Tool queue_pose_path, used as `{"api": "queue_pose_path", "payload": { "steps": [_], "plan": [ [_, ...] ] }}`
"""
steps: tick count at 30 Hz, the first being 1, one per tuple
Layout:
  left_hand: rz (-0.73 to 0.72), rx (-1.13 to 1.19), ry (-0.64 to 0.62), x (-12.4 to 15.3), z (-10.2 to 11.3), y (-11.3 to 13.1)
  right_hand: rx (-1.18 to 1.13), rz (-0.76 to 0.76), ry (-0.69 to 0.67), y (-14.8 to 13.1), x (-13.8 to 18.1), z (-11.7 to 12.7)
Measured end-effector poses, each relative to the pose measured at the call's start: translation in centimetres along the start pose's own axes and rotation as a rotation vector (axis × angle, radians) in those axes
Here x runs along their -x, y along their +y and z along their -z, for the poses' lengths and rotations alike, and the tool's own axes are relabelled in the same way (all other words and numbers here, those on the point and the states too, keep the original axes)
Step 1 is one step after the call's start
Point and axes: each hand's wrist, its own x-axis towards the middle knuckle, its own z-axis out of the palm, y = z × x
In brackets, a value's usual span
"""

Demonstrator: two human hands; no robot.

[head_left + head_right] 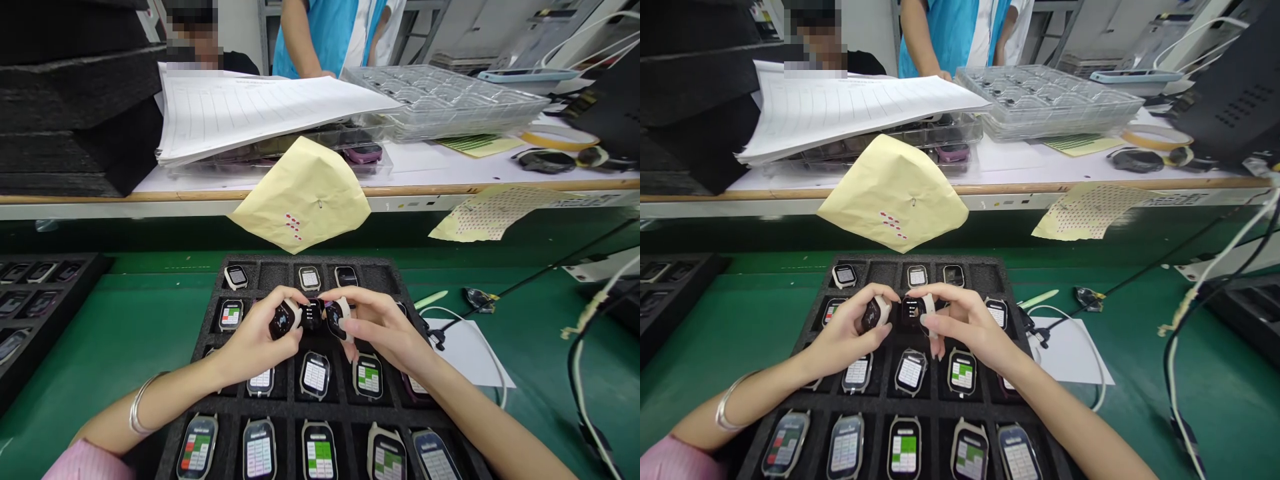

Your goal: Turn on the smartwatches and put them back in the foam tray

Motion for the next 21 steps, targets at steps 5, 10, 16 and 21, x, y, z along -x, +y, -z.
{"api": "queue_pose_path", "payload": {
  "steps": [5,10,16,21],
  "plan": [
    [-0.016,0.003,0.021,-0.17,0.17,0.17,-0.012,-0.004,0.015,-0.06,0.08,-0.12],
    [-0.032,0.049,0.060,-0.09,0.20,0.07,-0.011,0.004,-0.010,-0.03,0.21,-0.20],
    [-0.067,0.090,0.092,0.17,0.18,-0.46,-0.002,0.040,-0.018,0.03,0.32,-0.03],
    [-0.141,0.113,0.119,0.49,0.19,-0.49,-0.029,0.076,-0.031,-0.07,0.50,-0.05]
  ]
}}
